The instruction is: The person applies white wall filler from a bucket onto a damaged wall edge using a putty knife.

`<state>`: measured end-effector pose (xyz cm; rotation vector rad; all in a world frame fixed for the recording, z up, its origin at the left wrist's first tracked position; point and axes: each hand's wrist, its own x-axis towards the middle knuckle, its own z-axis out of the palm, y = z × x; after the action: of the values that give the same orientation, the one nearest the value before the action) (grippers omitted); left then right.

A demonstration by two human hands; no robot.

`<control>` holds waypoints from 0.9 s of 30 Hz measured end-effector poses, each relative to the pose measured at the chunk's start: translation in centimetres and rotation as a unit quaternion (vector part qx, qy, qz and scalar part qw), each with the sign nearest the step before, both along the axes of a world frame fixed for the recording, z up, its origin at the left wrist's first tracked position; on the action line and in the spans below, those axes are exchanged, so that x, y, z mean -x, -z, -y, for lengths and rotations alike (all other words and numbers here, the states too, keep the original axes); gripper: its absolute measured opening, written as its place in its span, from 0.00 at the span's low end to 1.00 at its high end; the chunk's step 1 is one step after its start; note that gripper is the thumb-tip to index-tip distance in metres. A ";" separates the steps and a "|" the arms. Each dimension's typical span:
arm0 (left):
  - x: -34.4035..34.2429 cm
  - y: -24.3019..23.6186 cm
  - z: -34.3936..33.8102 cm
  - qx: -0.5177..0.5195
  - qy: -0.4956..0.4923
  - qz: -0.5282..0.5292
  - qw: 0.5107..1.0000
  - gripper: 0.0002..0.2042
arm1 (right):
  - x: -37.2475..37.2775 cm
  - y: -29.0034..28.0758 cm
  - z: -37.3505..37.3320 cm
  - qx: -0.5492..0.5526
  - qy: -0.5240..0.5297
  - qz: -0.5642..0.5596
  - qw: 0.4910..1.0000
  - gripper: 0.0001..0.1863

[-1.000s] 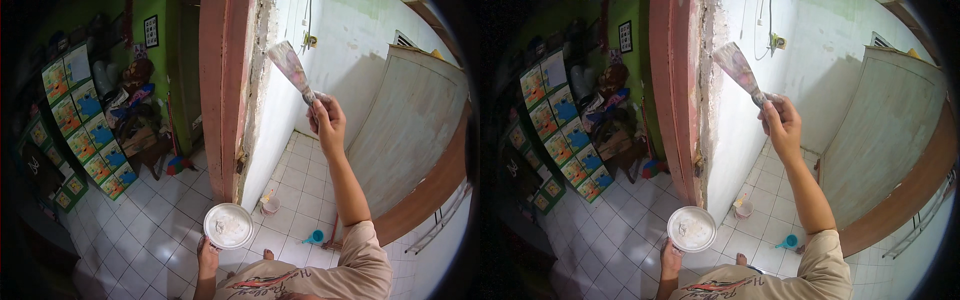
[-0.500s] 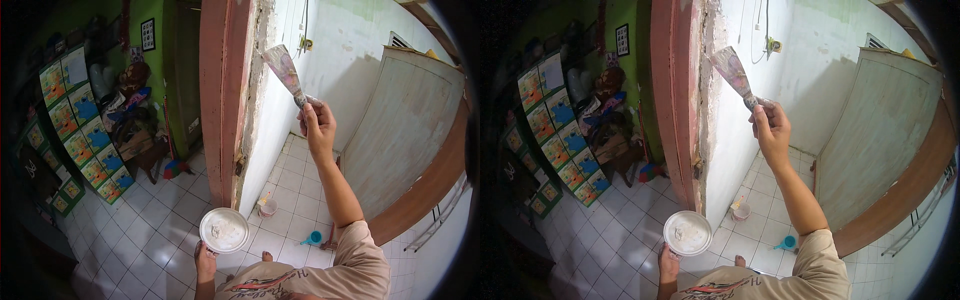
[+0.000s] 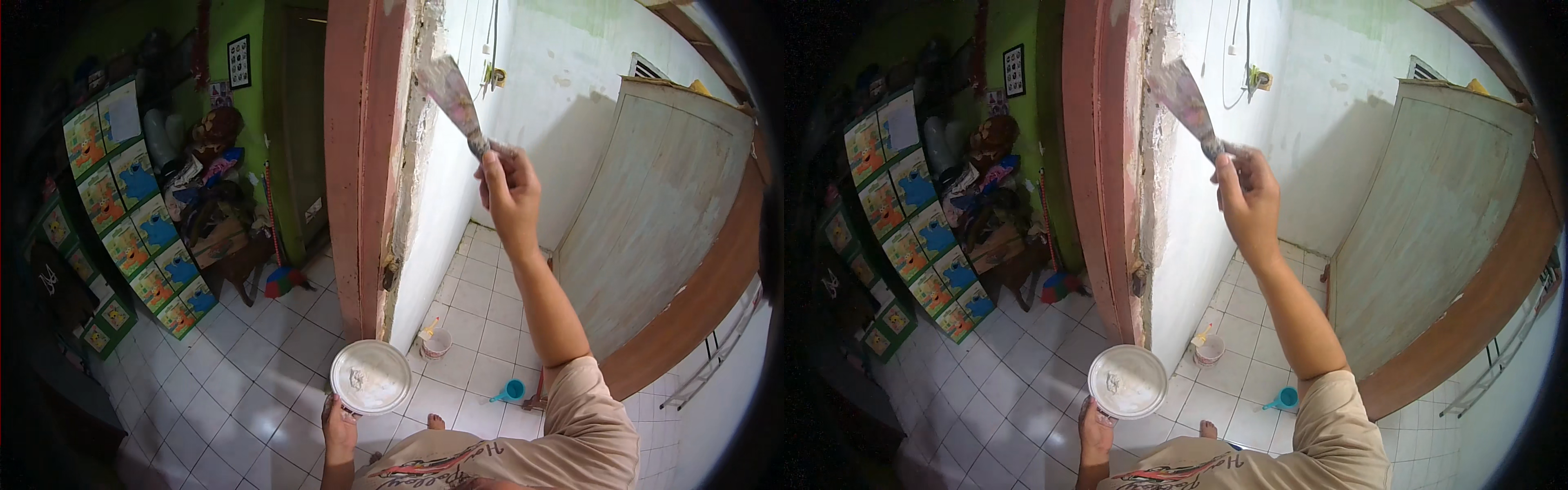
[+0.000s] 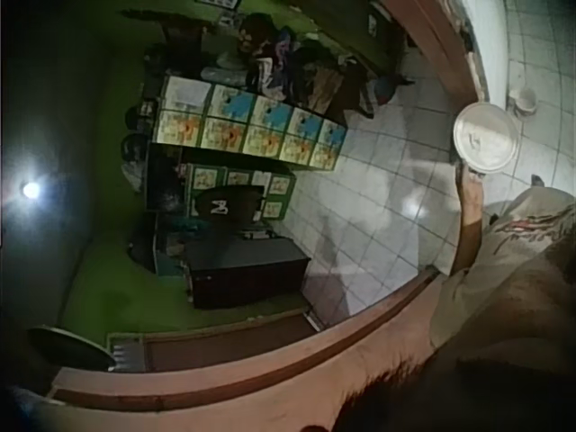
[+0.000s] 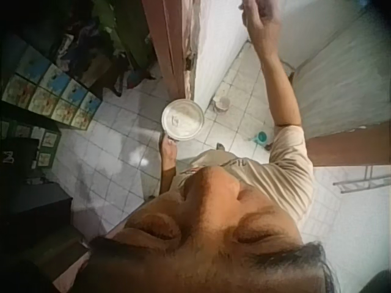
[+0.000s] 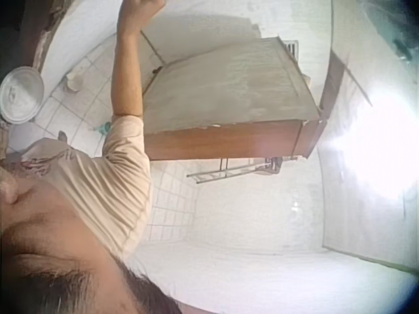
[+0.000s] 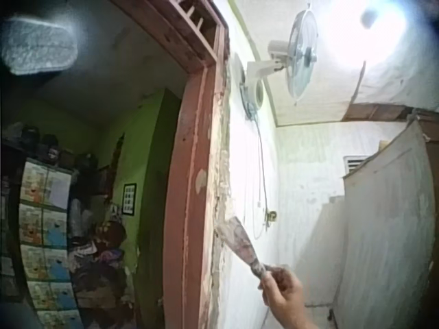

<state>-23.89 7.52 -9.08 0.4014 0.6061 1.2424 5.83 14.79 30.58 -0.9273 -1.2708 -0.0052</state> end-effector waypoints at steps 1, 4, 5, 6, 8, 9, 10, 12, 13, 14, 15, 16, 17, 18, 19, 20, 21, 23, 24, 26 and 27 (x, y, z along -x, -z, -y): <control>0.1 -0.1 0.0 0.008 -0.005 0.004 1.000 0.14 | 0.0 0.9 0.2 0.007 -0.010 -0.008 1.000 0.12; 0.3 -0.8 0.4 0.011 -0.012 0.001 1.000 0.14 | 0.4 2.4 0.7 0.008 -0.029 -0.028 0.999 0.11; 0.3 -1.0 0.4 0.005 -0.014 -0.008 1.000 0.14 | 0.4 2.2 1.0 0.008 -0.041 -0.032 0.999 0.11; 0.3 -0.9 0.3 0.004 -0.014 -0.007 1.000 0.14 | 0.5 1.6 1.0 0.007 -0.041 -0.031 0.999 0.11; 0.4 -0.4 0.1 0.008 -0.025 -0.001 1.000 0.14 | 0.5 -0.4 0.9 -0.042 -0.023 -0.023 0.999 0.12; 0.4 -0.2 0.0 0.006 -0.024 -0.001 1.000 0.14 | 0.7 -1.6 0.9 -0.054 -0.031 -0.022 0.998 0.12; 0.5 0.1 -0.1 0.005 -0.024 0.000 1.000 0.14 | 1.0 -2.7 0.7 -0.055 -0.032 -0.023 0.998 0.12; 0.4 0.0 -0.2 0.003 -0.019 0.001 1.000 0.14 | 1.2 -4.7 0.4 -0.078 -0.044 -0.028 0.996 0.12; 0.2 -0.1 -0.1 0.000 -0.014 0.001 1.000 0.14 | 1.3 -5.5 0.3 -0.082 -0.049 -0.025 0.995 0.13; 0.1 -0.2 -0.1 -0.003 -0.010 0.001 1.000 0.14 | 1.3 -5.6 0.0 -0.082 -0.048 -0.025 0.995 0.13; 0.0 -0.4 0.0 -0.002 -0.010 0.000 1.000 0.14 | 1.2 -5.7 -0.3 -0.074 -0.051 -0.023 0.996 0.13; -0.2 -0.5 0.0 0.004 -0.015 0.005 1.000 0.15 | 1.2 -5.7 -0.5 -0.067 -0.054 -0.020 0.996 0.13; -0.2 -0.6 0.0 0.011 -0.020 0.010 1.000 0.15 | 1.2 -5.2 -0.6 -0.066 -0.054 -0.020 0.996 0.13; -0.1 -0.3 0.0 0.011 -0.020 0.011 1.000 0.15 | 1.2 -4.3 -0.6 -0.056 -0.044 -0.016 0.997 0.13; 0.1 0.3 0.0 0.006 -0.015 0.007 1.000 0.15 | 1.3 -3.4 -0.6 -0.047 -0.035 -0.011 0.998 0.13; 0.2 0.4 0.0 0.001 -0.010 0.003 1.000 0.16 | 1.2 -2.6 -0.7 -0.046 -0.036 -0.011 0.998 0.13; 0.1 0.5 0.0 0.001 -0.011 0.003 1.000 0.16 | 1.1 -1.7 -0.7 -0.036 -0.030 -0.015 0.999 0.12; 0.3 0.2 0.1 0.005 -0.020 -0.009 1.000 0.17 | 1.4 0.0 -0.4 -0.012 -0.024 -0.032 0.999 0.12; 0.3 0.1 0.1 0.006 -0.020 -0.011 1.000 0.17 | 1.4 0.6 -0.3 -0.012 -0.024 -0.033 0.999 0.12; 0.5 -0.2 0.2 -0.008 -0.013 -0.011 1.000 0.17 | 1.6 1.7 0.1 0.017 -0.032 -0.043 0.998 0.13; 0.5 -0.4 0.3 -0.007 -0.013 -0.013 1.000 0.17 | 1.9 2.3 0.3 0.020 -0.036 -0.057 0.998 0.12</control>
<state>-24.38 7.21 -8.71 0.4231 0.6267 1.2686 3.91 14.50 28.26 -0.9037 -1.2012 0.1293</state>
